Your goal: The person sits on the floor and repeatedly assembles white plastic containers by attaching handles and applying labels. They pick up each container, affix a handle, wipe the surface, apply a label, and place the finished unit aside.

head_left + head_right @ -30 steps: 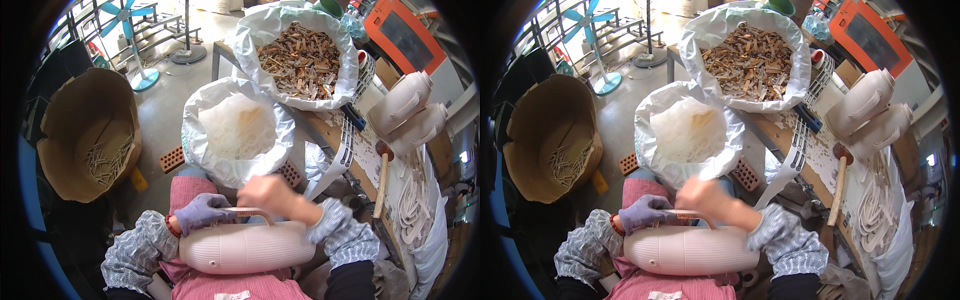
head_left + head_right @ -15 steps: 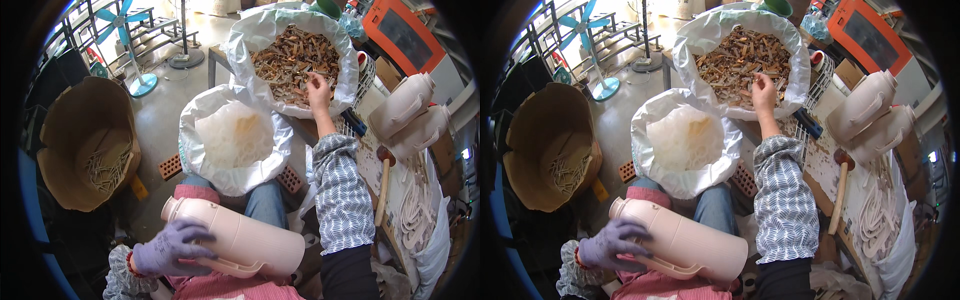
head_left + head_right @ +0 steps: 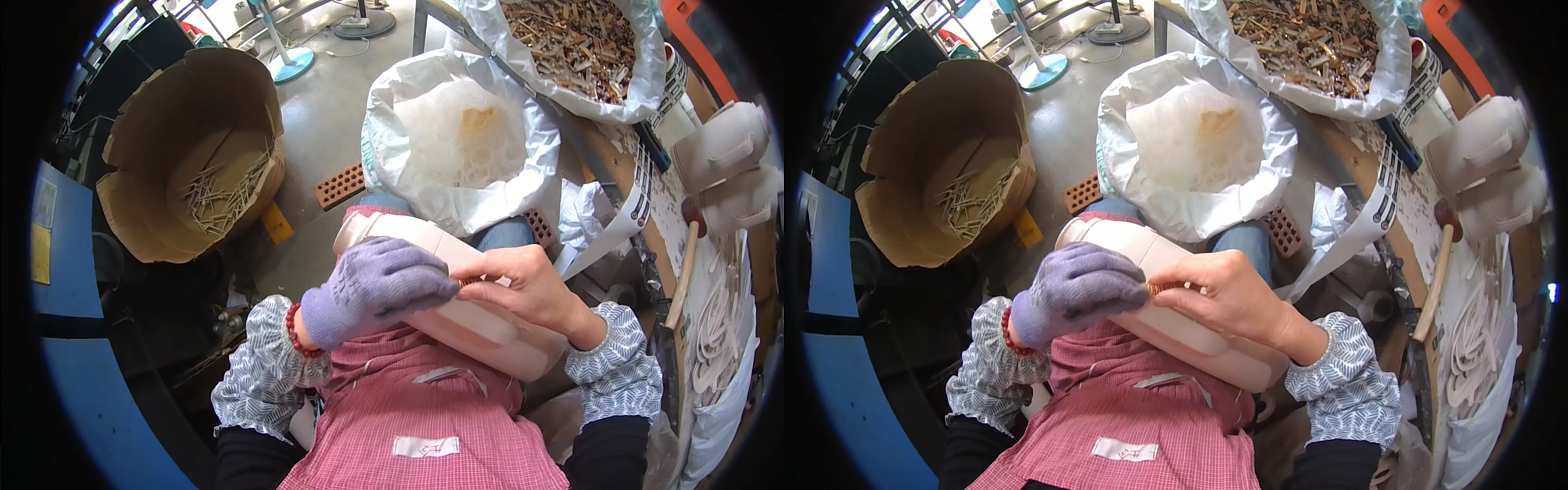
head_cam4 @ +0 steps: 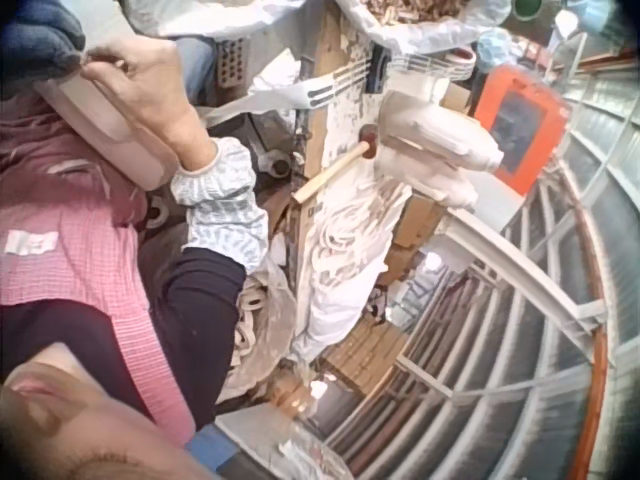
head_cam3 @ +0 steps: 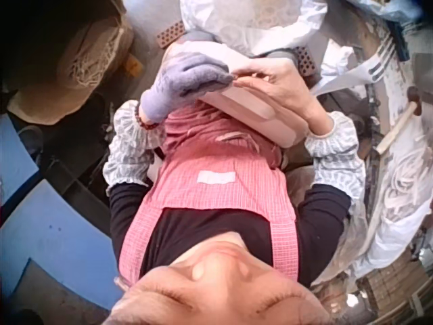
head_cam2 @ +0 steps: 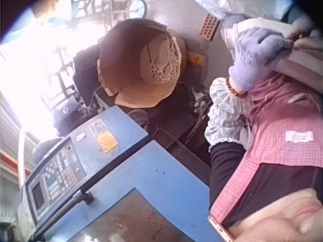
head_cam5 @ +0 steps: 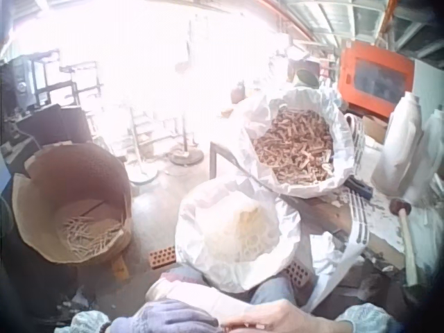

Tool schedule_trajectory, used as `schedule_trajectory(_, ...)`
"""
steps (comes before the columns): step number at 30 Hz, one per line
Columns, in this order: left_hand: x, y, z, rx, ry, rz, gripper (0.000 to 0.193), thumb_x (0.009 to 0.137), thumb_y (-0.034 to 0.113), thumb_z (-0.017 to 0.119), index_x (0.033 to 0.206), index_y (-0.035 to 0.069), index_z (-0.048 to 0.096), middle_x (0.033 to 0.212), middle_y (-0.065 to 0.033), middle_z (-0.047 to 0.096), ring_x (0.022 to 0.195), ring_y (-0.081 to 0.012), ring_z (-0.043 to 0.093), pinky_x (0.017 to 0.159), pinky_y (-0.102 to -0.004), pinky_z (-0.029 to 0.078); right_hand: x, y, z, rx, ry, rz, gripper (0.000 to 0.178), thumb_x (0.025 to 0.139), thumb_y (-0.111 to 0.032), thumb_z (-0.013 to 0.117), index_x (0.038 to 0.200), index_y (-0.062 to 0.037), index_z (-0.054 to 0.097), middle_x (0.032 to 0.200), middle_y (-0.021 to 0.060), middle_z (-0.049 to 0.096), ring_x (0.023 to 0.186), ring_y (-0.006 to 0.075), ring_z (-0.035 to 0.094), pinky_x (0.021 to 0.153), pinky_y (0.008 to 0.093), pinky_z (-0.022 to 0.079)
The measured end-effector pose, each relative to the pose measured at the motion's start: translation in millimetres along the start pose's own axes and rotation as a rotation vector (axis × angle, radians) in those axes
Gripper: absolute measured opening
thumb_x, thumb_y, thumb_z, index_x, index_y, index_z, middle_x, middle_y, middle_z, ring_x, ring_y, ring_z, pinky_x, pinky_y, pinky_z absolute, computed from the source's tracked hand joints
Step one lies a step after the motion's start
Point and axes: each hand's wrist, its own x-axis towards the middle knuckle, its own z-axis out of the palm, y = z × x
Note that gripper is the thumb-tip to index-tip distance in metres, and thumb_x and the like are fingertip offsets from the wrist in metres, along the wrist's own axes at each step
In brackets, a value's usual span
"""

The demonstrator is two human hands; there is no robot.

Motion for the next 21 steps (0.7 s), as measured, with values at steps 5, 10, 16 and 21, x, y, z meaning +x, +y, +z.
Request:
schedule_trajectory(5,-38,18,5,-0.027,-0.041,-0.071,0.063,0.067,0.025,0.081,0.123,0.01,0.058,0.12,-0.0156,0.058,0.105,-0.0327,0.06,0.089,-0.0418,0.05,-12,-7,11,-0.065,-0.1,0.093,0.015,0.082,-0.012,0.071,0.094,-0.003,0.07,0.086,0.0089,0.066,0.079,0.0208,0.063,0.07,0.0308,0.049)
schedule_trajectory(10,-72,22,16,-0.041,0.068,-0.101,0.064,0.064,0.021,0.086,0.119,0.011,0.056,0.122,-0.0184,0.058,0.109,-0.0335,0.061,0.087,-0.04,0.05,-19,-15,32,0.089,-0.199,0.147,0.02,0.082,-0.02,0.07,0.092,-0.0024,0.069,0.083,0.0125,0.065,0.079,0.0276,0.063,0.071,0.0357,0.049)
schedule_trajectory(16,-79,21,19,-0.043,0.112,-0.105,0.058,0.065,0.022,0.084,0.117,0.011,0.06,0.122,-0.0168,0.059,0.108,-0.0332,0.061,0.086,-0.0404,0.051,-24,-14,40,0.071,-0.249,0.125,0.021,0.082,-0.018,0.072,0.096,-0.0027,0.07,0.086,0.0108,0.066,0.079,0.024,0.063,0.072,0.0317,0.05)
schedule_trajectory(21,-71,20,15,0.01,0.074,-0.073,0.057,0.066,0.023,0.083,0.117,0.011,0.06,0.123,-0.017,0.059,0.108,-0.0328,0.062,0.087,-0.0401,0.05,-26,-16,41,0.077,-0.211,0.15,0.02,0.082,-0.017,0.072,0.096,-0.0023,0.07,0.086,0.0109,0.066,0.08,0.0237,0.064,0.072,0.0316,0.05)
